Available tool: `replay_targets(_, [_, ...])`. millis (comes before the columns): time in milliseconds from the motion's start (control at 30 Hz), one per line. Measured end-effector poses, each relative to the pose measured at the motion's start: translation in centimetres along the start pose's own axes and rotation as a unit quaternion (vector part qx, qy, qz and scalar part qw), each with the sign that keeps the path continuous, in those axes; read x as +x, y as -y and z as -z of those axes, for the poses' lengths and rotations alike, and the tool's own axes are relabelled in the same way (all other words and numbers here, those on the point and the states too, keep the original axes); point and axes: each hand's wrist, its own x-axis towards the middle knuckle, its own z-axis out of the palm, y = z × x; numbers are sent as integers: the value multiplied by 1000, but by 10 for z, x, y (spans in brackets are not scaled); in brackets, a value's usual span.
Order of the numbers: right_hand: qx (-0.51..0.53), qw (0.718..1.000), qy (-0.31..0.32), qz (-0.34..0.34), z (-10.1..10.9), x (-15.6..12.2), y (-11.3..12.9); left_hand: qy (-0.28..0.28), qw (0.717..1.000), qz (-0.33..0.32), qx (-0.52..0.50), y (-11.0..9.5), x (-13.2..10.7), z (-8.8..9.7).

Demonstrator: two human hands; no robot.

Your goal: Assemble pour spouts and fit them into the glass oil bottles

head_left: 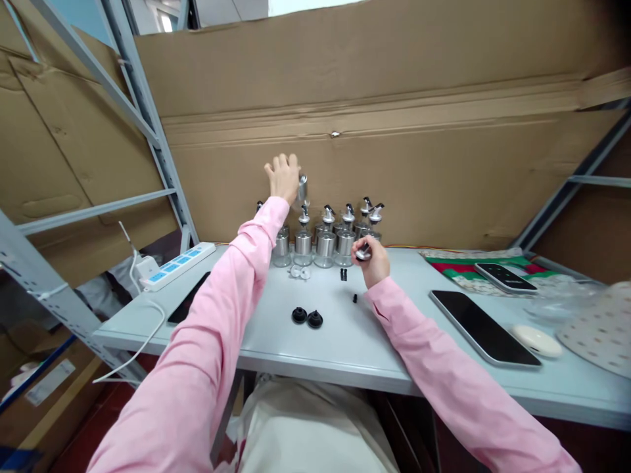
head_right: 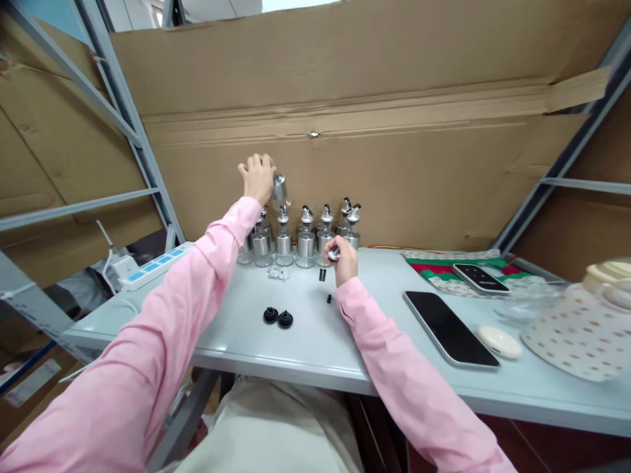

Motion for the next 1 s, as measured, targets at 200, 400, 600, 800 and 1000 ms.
replay_targets(200, [-48, 990, -51, 125, -5, 2, 10, -62, 974, -48, -215, -37, -16, 66])
replay_targets(400, [-40, 973, 7, 227, -24, -9, 40, 118, 895, -80, -423, -63, -122, 63])
replay_targets(600, [-47, 974, 71, 212, -44, -10, 52, 199, 860, -26, -469, -57, -164, 28])
replay_targets(800, [-92, 973, 136, 162, -55, -1, 36, 198, 817, 0, -541, -54, -175, 5])
replay_targets(1000, [-106, 970, 183, 121, -57, 4, 23, 193, 951, 38, -237, -25, -193, 32])
